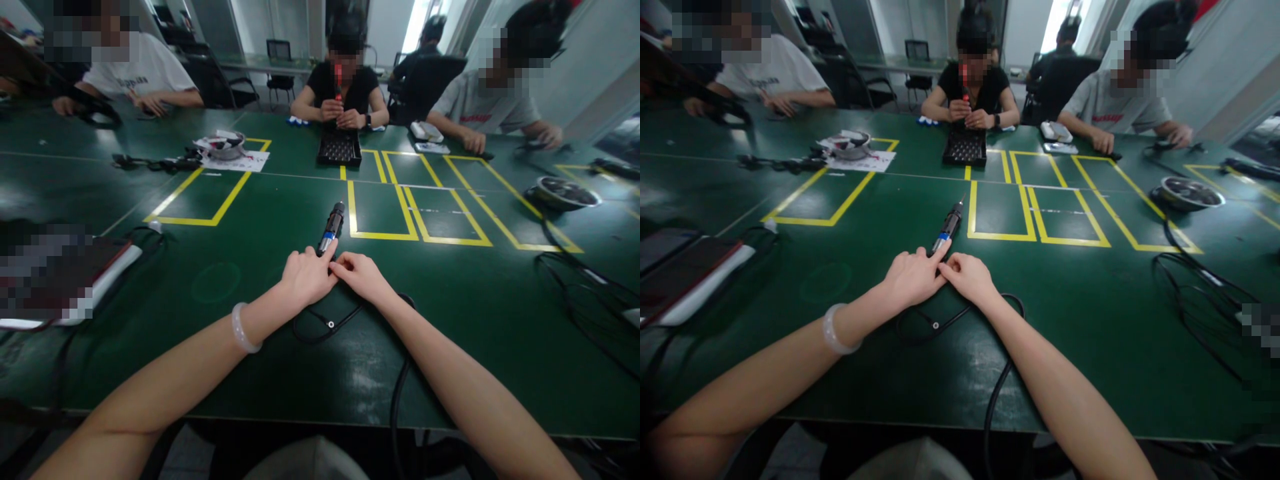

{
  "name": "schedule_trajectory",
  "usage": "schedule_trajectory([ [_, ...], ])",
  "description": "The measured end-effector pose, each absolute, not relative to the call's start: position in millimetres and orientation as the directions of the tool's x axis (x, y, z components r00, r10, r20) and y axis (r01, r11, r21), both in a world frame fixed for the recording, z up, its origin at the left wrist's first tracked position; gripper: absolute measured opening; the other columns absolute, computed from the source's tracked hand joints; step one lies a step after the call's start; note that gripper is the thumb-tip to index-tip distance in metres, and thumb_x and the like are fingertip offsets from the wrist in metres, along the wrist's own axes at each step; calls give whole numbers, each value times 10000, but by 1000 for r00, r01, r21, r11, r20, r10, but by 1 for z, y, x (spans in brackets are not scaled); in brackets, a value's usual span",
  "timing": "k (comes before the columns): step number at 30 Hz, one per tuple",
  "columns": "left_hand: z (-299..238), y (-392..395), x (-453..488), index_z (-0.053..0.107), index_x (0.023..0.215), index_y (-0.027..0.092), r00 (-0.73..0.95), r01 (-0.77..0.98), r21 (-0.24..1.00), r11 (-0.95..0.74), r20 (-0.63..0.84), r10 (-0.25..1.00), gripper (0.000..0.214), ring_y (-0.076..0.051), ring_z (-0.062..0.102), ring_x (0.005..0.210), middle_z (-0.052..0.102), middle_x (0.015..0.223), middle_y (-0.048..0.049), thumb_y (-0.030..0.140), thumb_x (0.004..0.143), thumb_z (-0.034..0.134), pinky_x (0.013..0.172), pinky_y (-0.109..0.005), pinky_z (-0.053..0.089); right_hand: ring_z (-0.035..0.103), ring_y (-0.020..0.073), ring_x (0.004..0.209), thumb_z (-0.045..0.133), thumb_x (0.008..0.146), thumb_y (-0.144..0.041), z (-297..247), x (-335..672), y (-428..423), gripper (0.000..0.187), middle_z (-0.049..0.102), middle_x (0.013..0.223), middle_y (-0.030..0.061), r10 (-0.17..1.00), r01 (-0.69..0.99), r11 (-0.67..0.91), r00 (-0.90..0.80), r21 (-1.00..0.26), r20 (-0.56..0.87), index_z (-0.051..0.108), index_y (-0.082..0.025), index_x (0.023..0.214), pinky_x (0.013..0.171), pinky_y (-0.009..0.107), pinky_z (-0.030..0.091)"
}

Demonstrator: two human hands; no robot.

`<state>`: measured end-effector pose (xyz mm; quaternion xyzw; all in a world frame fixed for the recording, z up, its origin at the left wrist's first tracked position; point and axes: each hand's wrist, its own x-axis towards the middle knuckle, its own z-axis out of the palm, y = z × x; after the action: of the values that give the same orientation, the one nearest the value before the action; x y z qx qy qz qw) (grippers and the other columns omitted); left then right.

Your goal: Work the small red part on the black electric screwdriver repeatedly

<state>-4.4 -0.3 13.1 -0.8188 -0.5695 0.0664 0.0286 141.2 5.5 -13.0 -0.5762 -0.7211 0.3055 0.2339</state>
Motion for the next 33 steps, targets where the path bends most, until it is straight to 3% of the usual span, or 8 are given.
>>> schedule_trajectory([
  [11,13,-1,-9,37,1591,199,369,923,-72,-379,-121,922,819,-331,622,1004,598,1163,-181,523,929,391,863,-413,416,481,127,588,565,763,-323,-7,138,4,201,563,621,-9,989,674,21,-123,-739,-85,506,-192,622,555,247,314],
  [19,11,-2,-7,51,1588,194,384,919,-57,-390,-103,918,815,-335,630,991,607,1153,-179,535,927,384,857,-413,417,492,131,587,561,738,-316,-7,138,5,190,563,608,-2,991,697,-10,-88,-717,-99,497,-194,606,549,248,319],
  [33,12,-3,-4,87,1586,212,356,931,-57,-362,-94,930,812,-340,633,989,612,1147,-184,590,926,369,826,-408,427,426,71,322,540,767,-257,-16,157,8,171,459,436,-69,941,370,-151,-230,-917,-248,456,-197,631,357,201,266],
])
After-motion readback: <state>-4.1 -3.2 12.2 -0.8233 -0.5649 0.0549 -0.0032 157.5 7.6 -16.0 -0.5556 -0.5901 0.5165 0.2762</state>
